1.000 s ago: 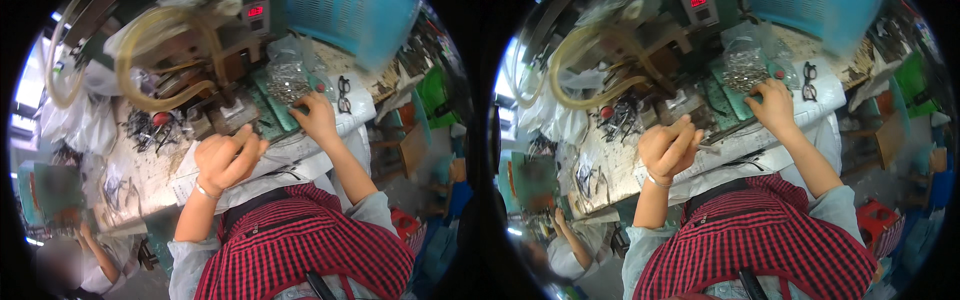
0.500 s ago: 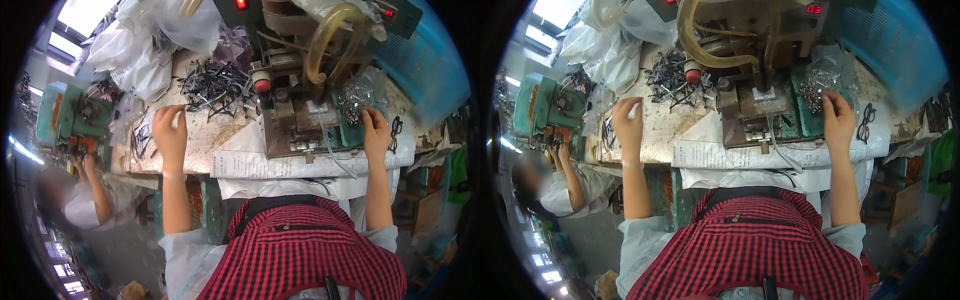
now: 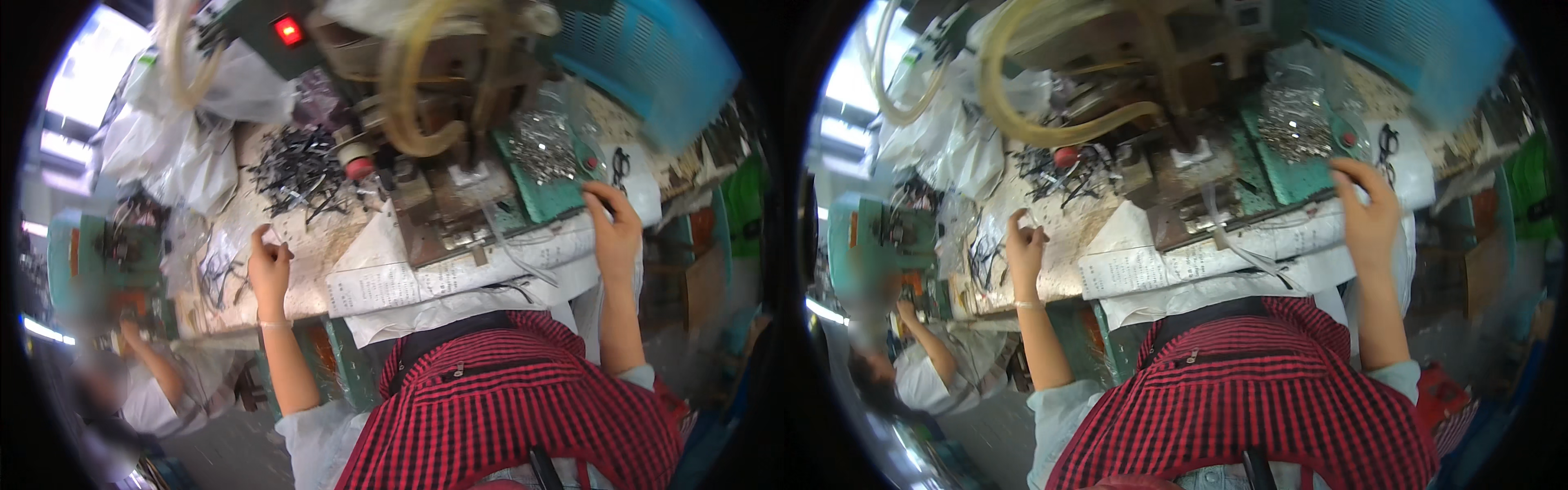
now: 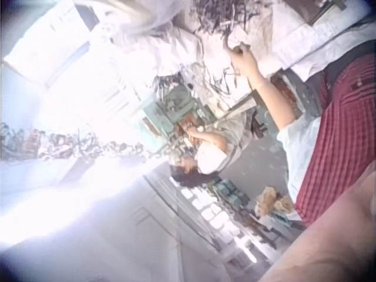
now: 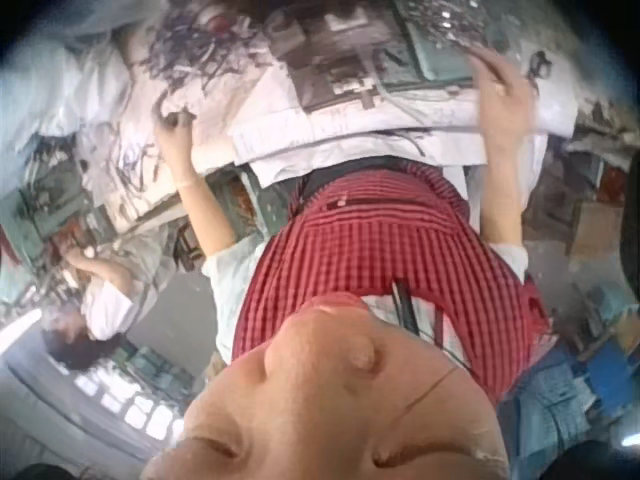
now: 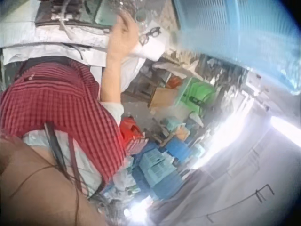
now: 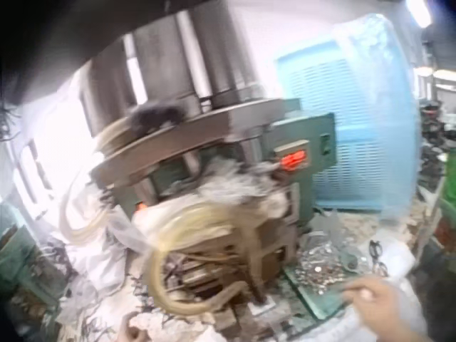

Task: The person repeatedly picks small black plastic pieces and metallic components from piles on the table, places them into a press machine, and removes the assembled units. The person handles the parts one at a time and stacks the finished pieces on the table.

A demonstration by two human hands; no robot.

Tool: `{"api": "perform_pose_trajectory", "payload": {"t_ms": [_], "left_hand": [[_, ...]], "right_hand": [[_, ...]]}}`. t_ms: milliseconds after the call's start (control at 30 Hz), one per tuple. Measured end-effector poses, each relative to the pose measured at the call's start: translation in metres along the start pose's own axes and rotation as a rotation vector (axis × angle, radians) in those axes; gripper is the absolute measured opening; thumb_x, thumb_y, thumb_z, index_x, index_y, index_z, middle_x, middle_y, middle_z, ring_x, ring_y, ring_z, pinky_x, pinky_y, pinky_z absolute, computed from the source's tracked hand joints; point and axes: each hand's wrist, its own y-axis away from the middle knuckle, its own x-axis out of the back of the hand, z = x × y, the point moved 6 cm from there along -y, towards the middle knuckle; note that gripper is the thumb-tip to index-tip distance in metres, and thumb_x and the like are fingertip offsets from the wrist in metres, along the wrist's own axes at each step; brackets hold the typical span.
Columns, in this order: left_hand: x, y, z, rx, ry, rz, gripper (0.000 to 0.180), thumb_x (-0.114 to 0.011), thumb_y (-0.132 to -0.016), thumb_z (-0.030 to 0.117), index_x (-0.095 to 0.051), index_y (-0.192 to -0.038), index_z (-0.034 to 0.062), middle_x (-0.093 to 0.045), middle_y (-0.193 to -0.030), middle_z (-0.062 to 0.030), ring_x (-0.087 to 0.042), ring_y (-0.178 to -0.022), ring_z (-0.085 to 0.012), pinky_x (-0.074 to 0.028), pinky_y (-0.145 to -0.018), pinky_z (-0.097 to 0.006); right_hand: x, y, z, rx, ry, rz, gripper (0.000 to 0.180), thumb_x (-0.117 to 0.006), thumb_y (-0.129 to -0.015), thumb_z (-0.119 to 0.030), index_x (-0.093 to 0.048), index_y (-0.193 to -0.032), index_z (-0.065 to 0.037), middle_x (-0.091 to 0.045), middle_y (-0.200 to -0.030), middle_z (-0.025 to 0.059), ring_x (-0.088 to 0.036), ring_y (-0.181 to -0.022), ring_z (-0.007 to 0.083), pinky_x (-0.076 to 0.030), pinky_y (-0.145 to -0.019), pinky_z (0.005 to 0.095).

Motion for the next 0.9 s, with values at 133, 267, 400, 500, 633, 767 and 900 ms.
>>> {"api": "perform_pose_trajectory", "payload": {"t_ms": [133,267,400,500,633,767,900], "left_hand": [[-0.027,-0.006,0.046,0.057,0.620,-0.137,0.025,-0.060,-0.102,0.008,-0.062,-0.126,0.0037,-0.072,-0.086,-0.0055,-0.066,-0.075,-0.0092,-0.047,-0.061,-0.020],[-0.081,-0.001,0.081,0.192,0.941,-0.203,0.018,-0.060,-0.104,0.015,-0.066,-0.115,0.0016,-0.075,-0.108,-0.0123,-0.072,-0.086,-0.0169,-0.051,-0.064,-0.022],[-0.077,0.027,0.101,0.201,0.991,0.022,0.016,-0.065,-0.103,0.016,-0.070,-0.105,0.0007,-0.068,-0.081,-0.0044,-0.059,-0.063,-0.0120,-0.042,-0.057,-0.019],[-0.043,0.039,0.184,-0.224,1.001,0.254,0.020,-0.058,-0.106,0.011,-0.070,-0.100,-0.0043,-0.064,-0.086,-0.0068,-0.052,-0.062,-0.0106,-0.042,-0.057,-0.020],[0.009,0.054,0.279,-0.726,0.923,0.268,0.011,-0.059,-0.102,-0.003,-0.063,-0.109,-0.0092,-0.071,-0.101,-0.0206,-0.072,-0.083,-0.0220,-0.063,-0.063,-0.028],[-0.002,0.042,0.287,-0.734,0.794,0.327,0.008,-0.060,-0.099,-0.007,-0.062,-0.106,-0.0096,-0.072,-0.101,-0.0224,-0.073,-0.083,-0.0229,-0.063,-0.067,-0.030],[-0.026,0.084,0.304,-1.068,0.301,0.312,0.019,-0.073,-0.079,-0.010,-0.071,-0.094,0.0009,-0.076,-0.091,-0.0130,-0.075,-0.081,-0.0257,-0.058,-0.069,-0.032]], "right_hand": [[-0.059,-0.037,-0.085,0.282,-0.135,-0.239,0.017,-0.073,-0.089,-0.002,-0.075,-0.106,0.000,-0.075,-0.102,0.0095,-0.069,-0.096,0.0190,-0.052,-0.088,0.0306],[-0.111,-0.051,-0.091,0.160,-0.432,-0.153,0.028,-0.073,-0.088,0.000,-0.068,-0.115,0.001,-0.072,-0.104,0.0074,-0.067,-0.099,0.0149,-0.052,-0.089,0.0291],[-0.118,-0.032,-0.083,0.033,-0.588,-0.166,0.046,-0.075,-0.088,0.000,-0.056,-0.130,0.001,-0.068,-0.109,0.0070,-0.066,-0.102,0.0129,-0.050,-0.094,0.0273],[-0.120,-0.032,-0.084,-0.009,-0.641,-0.144,0.049,-0.074,-0.088,0.000,-0.054,-0.132,0.002,-0.071,-0.105,0.0079,-0.066,-0.101,0.0119,-0.050,-0.092,0.0265],[-0.118,-0.029,-0.106,-0.067,-0.750,-0.185,0.050,-0.073,-0.087,0.001,-0.054,-0.133,0.002,-0.074,-0.099,0.0082,-0.067,-0.097,0.0112,-0.051,-0.091,0.0272],[-0.109,-0.015,-0.122,-0.102,-0.764,-0.183,0.055,-0.072,-0.086,0.001,-0.052,-0.137,0.001,-0.072,-0.111,0.0116,-0.068,-0.101,0.0166,-0.050,-0.095,0.0315],[-0.079,-0.020,-0.126,0.221,-0.314,-0.374,0.048,-0.065,-0.086,-0.006,-0.061,-0.134,-0.005,-0.073,-0.119,0.0173,-0.069,-0.113,0.0349,-0.054,-0.098,0.0417]]}}
